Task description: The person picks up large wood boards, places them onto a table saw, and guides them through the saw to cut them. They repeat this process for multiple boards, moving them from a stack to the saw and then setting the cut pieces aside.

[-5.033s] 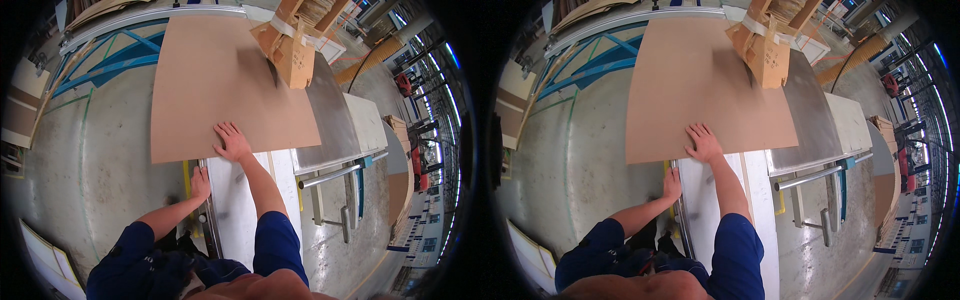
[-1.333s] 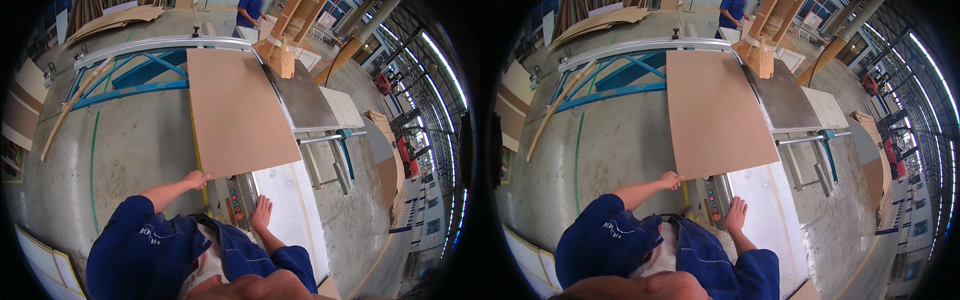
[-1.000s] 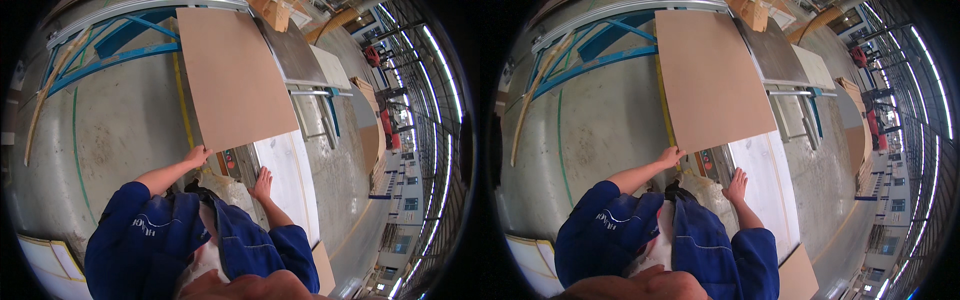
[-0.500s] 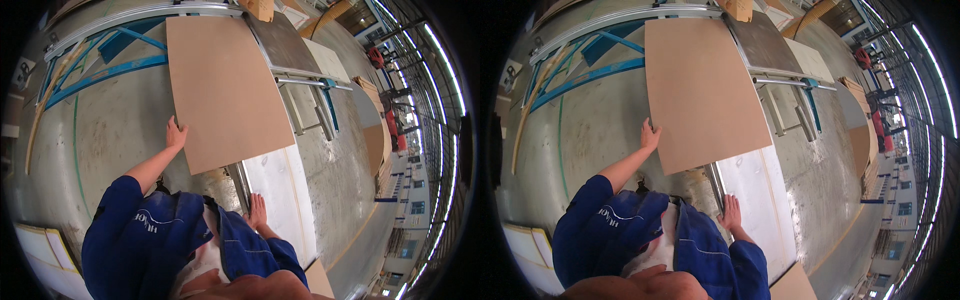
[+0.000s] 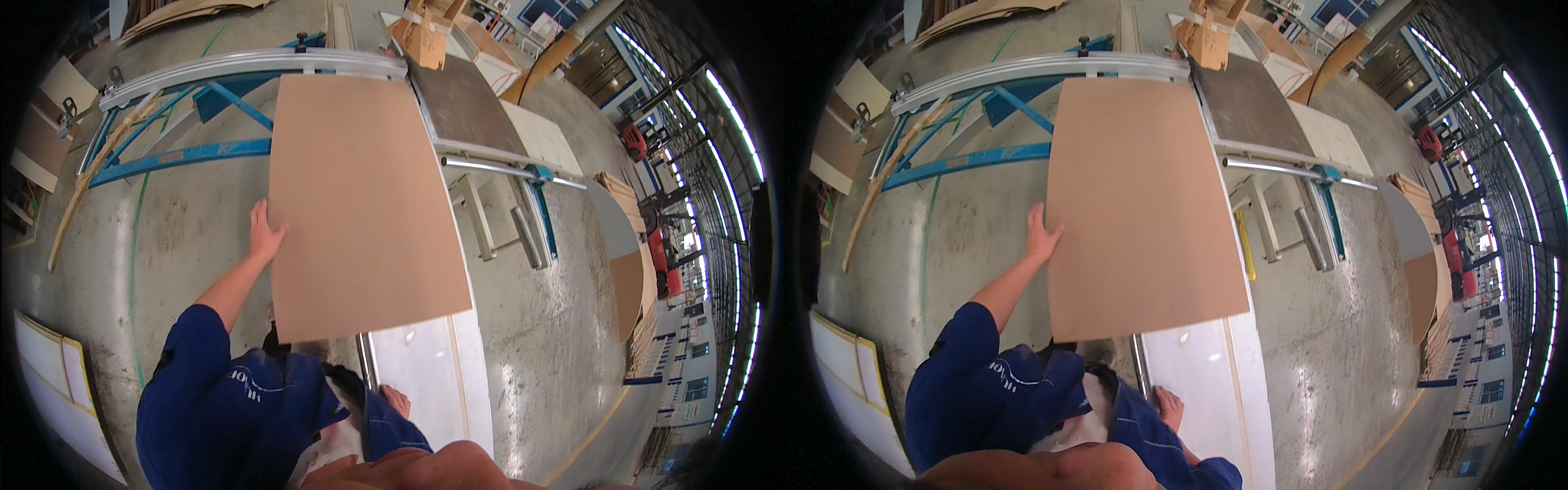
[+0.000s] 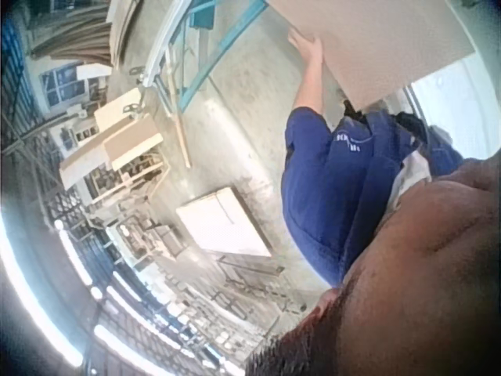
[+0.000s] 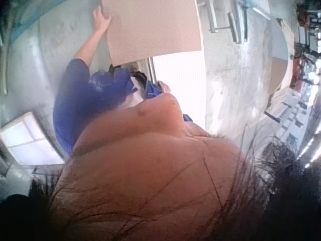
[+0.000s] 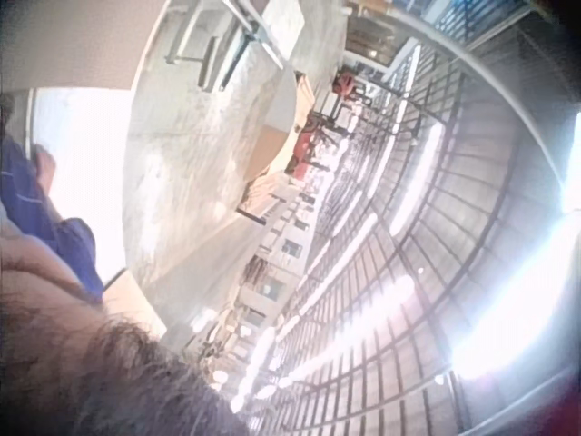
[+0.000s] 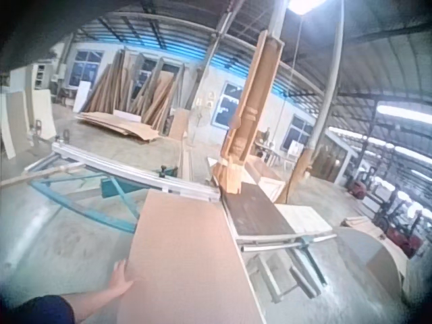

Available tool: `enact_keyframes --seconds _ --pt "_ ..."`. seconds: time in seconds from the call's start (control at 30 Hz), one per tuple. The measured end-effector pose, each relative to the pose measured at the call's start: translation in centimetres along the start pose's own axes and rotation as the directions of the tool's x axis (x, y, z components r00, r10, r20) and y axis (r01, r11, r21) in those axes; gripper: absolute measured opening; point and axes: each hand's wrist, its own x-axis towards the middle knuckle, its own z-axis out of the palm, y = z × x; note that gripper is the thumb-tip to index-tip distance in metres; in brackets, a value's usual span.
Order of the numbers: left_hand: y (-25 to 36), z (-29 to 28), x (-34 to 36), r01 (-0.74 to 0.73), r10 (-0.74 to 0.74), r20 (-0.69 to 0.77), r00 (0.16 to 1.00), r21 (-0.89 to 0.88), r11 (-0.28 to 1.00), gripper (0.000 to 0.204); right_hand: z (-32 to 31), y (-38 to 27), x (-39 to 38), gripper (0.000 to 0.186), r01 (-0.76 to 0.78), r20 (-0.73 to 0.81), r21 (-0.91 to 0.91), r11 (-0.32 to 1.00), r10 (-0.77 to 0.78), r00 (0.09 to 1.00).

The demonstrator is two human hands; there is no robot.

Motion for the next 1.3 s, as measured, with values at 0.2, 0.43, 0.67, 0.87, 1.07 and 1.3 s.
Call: enact_keyframes --seconds 0.2,0.43,0.67,0.87,1.07,1.3 --pt "1.5 0.9 -3.2 -0.050 0.049 0.139 0.989 0.001 0.999 0.083 -3.3 -8.1 17.4 0.049 0.267 -0.044 0.163 0.950 -0.264 0.964" --pt "3.3 3.2 -3.8 -0.145 0.133 0.160 0.978 0.068 0.987 0.082 -0.9 -10.9 24.5 0.069 0.441 0.289 -0.257 0.860 -0.367 0.884" --pt "8.5 7.6 -3.1 -0.212 0.189 0.296 0.936 0.045 0.976 0.080 -3.3 -7.0 26.6 0.073 0.359 0.254 -0.359 0.862 -0.279 0.926" --pt "11.5 11.6 -3.6 -0.242 0.247 0.247 0.937 -0.050 0.969 0.076 -6.1 -3.4 27.7 0.071 0.308 0.204 -0.333 0.891 -0.251 0.946" --pt "14.3 13.1 -3.5 -0.204 0.209 0.326 0.922 -0.049 0.978 0.077 -7.6 -0.4 28.5 0.056 0.365 0.056 -0.262 0.893 -0.363 0.930" --pt "14.8 14.9 -2.8 -0.252 0.267 0.212 0.940 -0.092 0.963 0.065 -7.2 0.6 28.6 0.051 0.393 0.057 -0.250 0.885 -0.392 0.918"
